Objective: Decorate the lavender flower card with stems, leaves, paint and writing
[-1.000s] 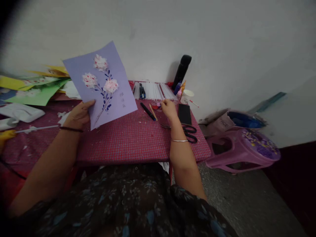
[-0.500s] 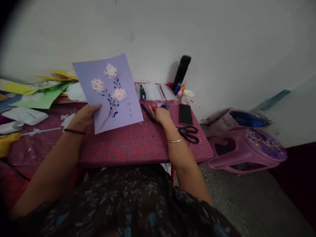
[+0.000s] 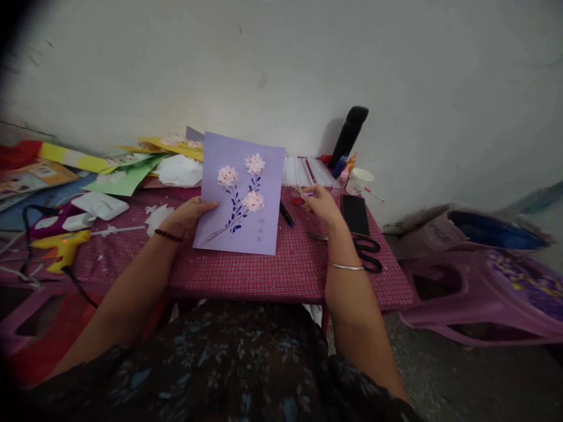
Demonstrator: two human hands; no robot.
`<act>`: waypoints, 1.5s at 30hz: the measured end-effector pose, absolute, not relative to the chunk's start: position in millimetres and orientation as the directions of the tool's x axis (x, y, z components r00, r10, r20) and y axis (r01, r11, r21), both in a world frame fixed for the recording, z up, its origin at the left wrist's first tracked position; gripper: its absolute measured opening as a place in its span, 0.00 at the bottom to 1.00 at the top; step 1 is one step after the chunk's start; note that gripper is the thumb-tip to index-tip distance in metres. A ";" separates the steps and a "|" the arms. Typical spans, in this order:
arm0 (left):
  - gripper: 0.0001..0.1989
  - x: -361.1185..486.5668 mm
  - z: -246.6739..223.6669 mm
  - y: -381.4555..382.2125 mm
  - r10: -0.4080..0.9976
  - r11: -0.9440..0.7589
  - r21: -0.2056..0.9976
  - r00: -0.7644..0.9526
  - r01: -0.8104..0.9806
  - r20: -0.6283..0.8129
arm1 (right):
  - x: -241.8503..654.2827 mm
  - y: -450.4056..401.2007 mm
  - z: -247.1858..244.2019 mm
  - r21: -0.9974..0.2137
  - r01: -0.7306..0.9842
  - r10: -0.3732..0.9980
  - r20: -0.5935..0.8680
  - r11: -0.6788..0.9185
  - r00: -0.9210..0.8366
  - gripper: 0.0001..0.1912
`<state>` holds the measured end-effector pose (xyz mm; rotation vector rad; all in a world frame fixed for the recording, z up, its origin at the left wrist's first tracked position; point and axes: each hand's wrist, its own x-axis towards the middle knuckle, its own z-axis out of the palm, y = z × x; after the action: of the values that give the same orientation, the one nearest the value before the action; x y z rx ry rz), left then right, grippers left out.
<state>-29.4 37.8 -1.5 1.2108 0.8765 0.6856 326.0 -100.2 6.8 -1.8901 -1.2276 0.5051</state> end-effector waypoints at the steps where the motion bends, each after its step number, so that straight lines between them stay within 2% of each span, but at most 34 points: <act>1: 0.08 -28.9 -2.4 37.9 0.835 0.235 0.972 0.509 0.014 -0.210 | 328.2 -102.6 9.8 -0.908 0.408 0.884 0.110 -0.096 0.454 0.09; 3: 0.09 -27.4 -4.7 38.3 0.832 0.242 0.970 0.508 0.028 -0.222 | 328.4 -105.9 15.4 -0.987 0.127 0.875 0.151 0.104 0.459 0.04; 5: 0.08 -25.2 -7.3 38.4 0.828 0.247 0.967 0.505 0.060 -0.243 | 322.3 -106.8 19.6 -0.972 0.060 0.861 0.229 0.227 0.455 0.04; 7: 0.07 -22.7 -9.7 38.0 0.824 0.248 0.963 0.501 0.102 -0.265 | 311.5 -105.4 21.6 -0.942 0.130 0.828 0.334 0.309 0.451 0.07; 10: 0.05 -19.4 -12.0 36.3 0.822 0.244 0.959 0.495 0.142 -0.283 | 291.9 -102.7 20.9 -0.862 0.347 0.747 0.497 0.369 0.441 0.09; 14: 0.04 -16.3 -12.0 33.4 0.824 0.237 0.960 0.492 0.151 -0.281 | 269.3 -106.3 19.3 -0.745 0.548 0.605 0.648 0.379 0.463 0.05; 16: 0.03 -15.1 -11.5 32.2 0.826 0.239 0.959 0.487 0.155 -0.284 | 260.6 -111.3 20.1 -0.761 0.544 0.593 0.632 0.354 0.498 0.11; 18: 0.03 -14.4 -11.2 31.1 0.827 0.236 0.959 0.485 0.157 -0.284 | 253.3 -116.1 21.6 -0.811 0.483 0.655 0.565 0.330 0.501 0.19; 20: 0.04 -14.1 -11.5 30.1 0.825 0.228 0.961 0.493 0.158 -0.277 | 247.2 -119.2 22.8 -0.845 0.432 0.743 0.502 0.314 0.442 0.22; 22: 0.05 -14.3 -12.1 29.5 0.823 0.219 0.963 0.500 0.160 -0.270 | 242.1 -120.2 23.3 -0.827 0.473 0.806 0.487 0.303 0.337 0.20; 25: 0.05 -15.1 -13.6 29.4 0.824 0.210 0.963 0.499 0.169 -0.268 | 237.2 -119.4 23.4 -0.727 0.626 0.892 0.439 0.282 0.108 0.13; 27: 0.05 -15.5 -14.7 29.6 0.824 0.204 0.964 0.502 0.168 -0.262 | 236.1 -118.7 23.2 -0.703 0.649 0.914 0.405 0.291 0.029 0.12; 33: 0.05 -14.2 -15.4 29.2 0.825 0.216 0.961 0.495 0.172 -0.274 | 236.7 -115.0 17.8 -0.844 0.399 0.828 0.486 0.360 0.281 0.13; 45: 0.02 -11.4 -12.8 27.5 0.822 0.218 0.952 0.485 0.215 -0.298 | 229.1 -105.0 -1.6 -0.783 0.554 0.872 0.451 0.283 0.192 0.15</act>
<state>-11.4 27.5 -12.8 1.3197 1.0233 0.5421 229.1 -105.0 -1.6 -1.3920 -1.4830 0.3737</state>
